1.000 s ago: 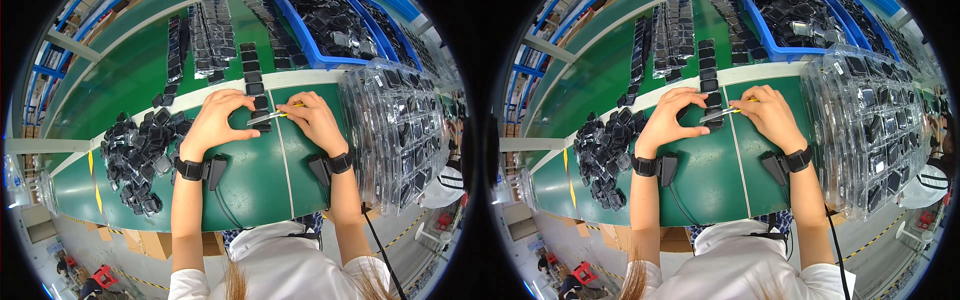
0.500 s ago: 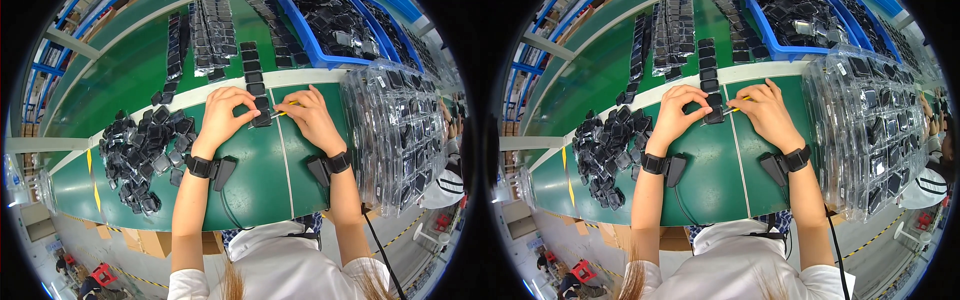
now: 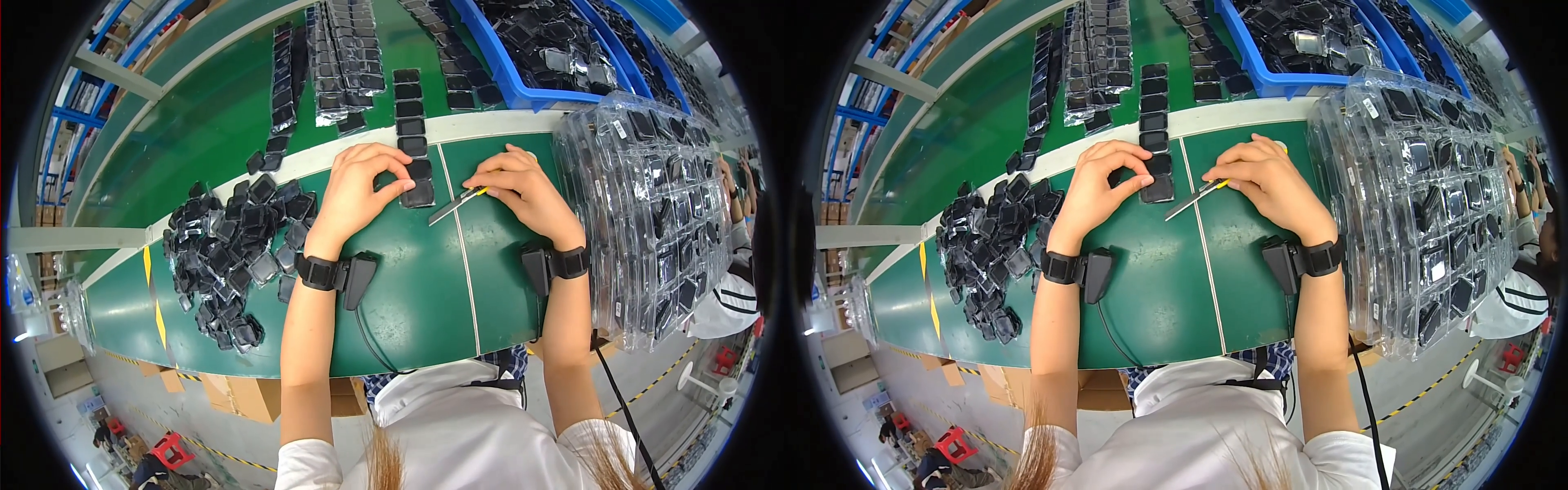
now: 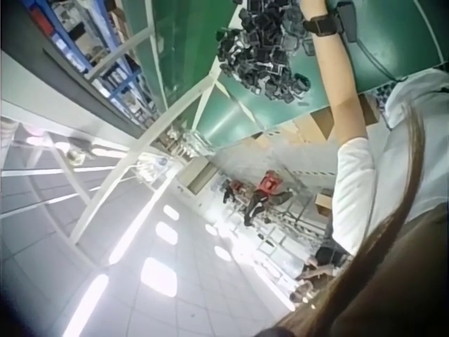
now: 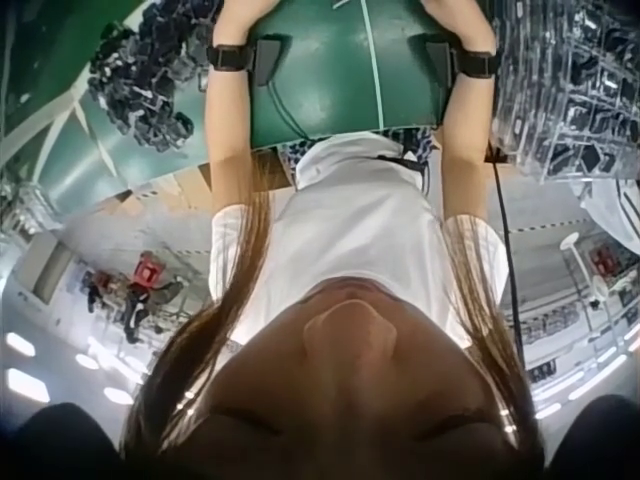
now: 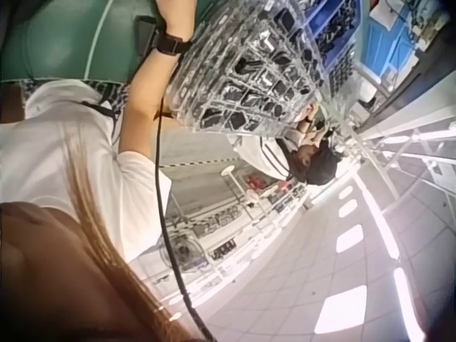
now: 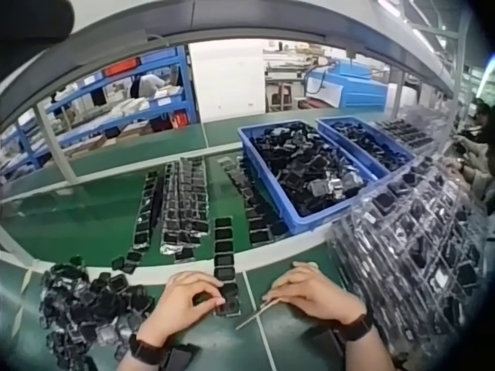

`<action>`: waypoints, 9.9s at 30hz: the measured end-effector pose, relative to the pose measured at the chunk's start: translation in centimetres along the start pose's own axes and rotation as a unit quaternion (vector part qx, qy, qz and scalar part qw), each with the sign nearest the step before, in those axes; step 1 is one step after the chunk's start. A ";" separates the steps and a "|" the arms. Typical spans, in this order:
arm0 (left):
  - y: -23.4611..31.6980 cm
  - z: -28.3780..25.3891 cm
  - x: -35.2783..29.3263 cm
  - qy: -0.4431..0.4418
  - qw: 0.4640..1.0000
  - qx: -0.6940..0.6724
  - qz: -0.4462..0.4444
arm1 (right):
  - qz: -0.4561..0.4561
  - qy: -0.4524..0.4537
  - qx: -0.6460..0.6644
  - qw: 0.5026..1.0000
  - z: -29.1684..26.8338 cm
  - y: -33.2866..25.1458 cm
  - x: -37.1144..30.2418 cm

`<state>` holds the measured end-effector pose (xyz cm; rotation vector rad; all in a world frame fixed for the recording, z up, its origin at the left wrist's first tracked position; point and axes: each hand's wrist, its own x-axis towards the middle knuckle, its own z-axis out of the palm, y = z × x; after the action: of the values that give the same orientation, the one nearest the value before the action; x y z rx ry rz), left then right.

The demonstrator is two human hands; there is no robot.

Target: The person separates small electronic screens from a plastic strip by cutting the connecting film with a utility knife. They occasionally move piles of loose screens aside or pull the strip forward to reach the next item.

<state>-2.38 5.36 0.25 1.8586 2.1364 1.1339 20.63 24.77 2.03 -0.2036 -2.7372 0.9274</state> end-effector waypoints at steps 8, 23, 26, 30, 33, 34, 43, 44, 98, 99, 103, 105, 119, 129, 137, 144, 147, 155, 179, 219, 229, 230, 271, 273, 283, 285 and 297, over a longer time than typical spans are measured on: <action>0.2 -4.2 -0.3 -0.039 0.996 0.040 -0.072 | 0.019 0.111 -0.035 0.993 0.7 0.2 0.2; 2.5 -2.2 0.2 -0.104 0.994 0.015 -0.023 | 0.003 0.083 -0.074 0.994 2.8 -1.0 0.8; 1.8 -1.4 0.3 -0.081 0.997 0.004 -0.017 | -0.017 0.103 -0.064 0.992 3.4 -0.9 0.9; 1.3 -0.2 0.2 -0.023 1.000 0.006 0.001 | -0.014 0.092 -0.055 0.994 3.2 -1.1 1.0; 0.9 0.3 0.2 -0.006 1.000 0.002 0.000 | -0.001 0.078 -0.054 0.995 3.4 -1.1 0.9; 0.8 0.4 0.2 -0.006 1.000 0.001 -0.001 | -0.001 0.077 -0.045 0.996 3.5 -0.9 1.0; 0.3 0.6 0.2 -0.011 0.999 -0.033 -0.008 | -0.027 0.045 -0.008 0.999 3.5 -0.7 1.2; 0.3 0.6 0.1 -0.010 0.999 -0.032 -0.009 | -0.023 0.042 -0.003 0.999 3.5 -0.7 1.3; 0.8 1.2 0.1 0.037 0.999 0.001 -0.022 | -0.007 0.082 -0.053 0.995 3.5 -0.6 0.9; 0.7 1.2 0.1 0.037 0.999 -0.011 -0.030 | -0.008 0.082 -0.053 0.995 3.6 -0.6 1.0; 0.7 1.4 0.1 0.038 0.998 -0.019 -0.042 | -0.007 0.082 -0.066 0.994 3.9 -0.8 1.4; 0.8 1.3 0.3 0.035 0.998 -0.023 -0.038 | -0.001 0.085 -0.073 0.994 4.1 -0.9 1.8; 0.1 -2.6 0.1 0.016 0.998 -0.008 -0.057 | 0.039 0.099 -0.030 0.994 1.4 0.1 0.3; 2.0 -2.2 0.0 -0.095 0.993 0.069 -0.017 | 0.012 0.123 -0.106 0.987 2.9 -0.3 0.9; 2.5 -2.1 0.4 -0.080 0.996 0.025 -0.021 | 0.000 0.091 -0.084 0.992 2.8 -0.6 0.8; 1.6 -0.4 0.1 -0.042 0.999 0.025 -0.016 | -0.017 0.062 -0.047 0.997 3.1 -1.3 1.0; 1.4 0.0 0.1 -0.025 0.999 0.007 -0.026 | -0.017 0.062 -0.038 0.997 3.2 -1.2 1.0; 1.2 0.8 0.3 0.002 1.000 -0.001 -0.029 | -0.033 0.074 -0.025 0.996 3.7 -0.6 1.7; 2.1 -2.3 0.1 -0.084 0.996 0.018 -0.018 | 0.017 0.112 -0.100 0.989 2.4 -0.2 0.6; 1.3 0.5 -0.2 -0.012 0.999 0.031 0.004 | -0.017 -0.010 0.008 1.000 1.5 -0.7 0.6; 1.0 -3.5 -0.1 -0.014 0.993 0.104 -0.050 | 0.026 0.087 -0.041 0.995 1.3 -0.1 0.3; 1.5 -3.5 -0.1 -0.039 0.996 0.072 -0.031 | 0.035 0.092 -0.045 0.994 1.3 -0.3 0.3; 2.3 1.2 0.1 -0.019 0.999 0.041 -0.014 | -0.029 0.034 0.003 0.999 2.0 -0.7 0.7; 2.3 1.1 0.1 -0.021 0.999 0.037 -0.015 | -0.023 0.021 0.009 0.999 2.0 -0.6 0.7; 1.1 -0.9 -0.1 -0.010 0.997 0.072 -0.006 | 0.004 -0.015 0.017 1.000 0.1 0.1 -0.2; 0.6 -2.1 -0.2 0.010 0.996 0.090 -0.009 | 0.019 0.003 0.006 1.000 -0.1 -0.3 -0.1; 2.8 -2.2 0.0 -0.105 0.994 0.040 -0.008 | 0.028 0.047 -0.057 0.997 1.3 -0.7 0.1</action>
<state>-1.19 4.34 3.48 1.8950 2.1023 0.8178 20.11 23.51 1.51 -0.3373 -2.7122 0.7564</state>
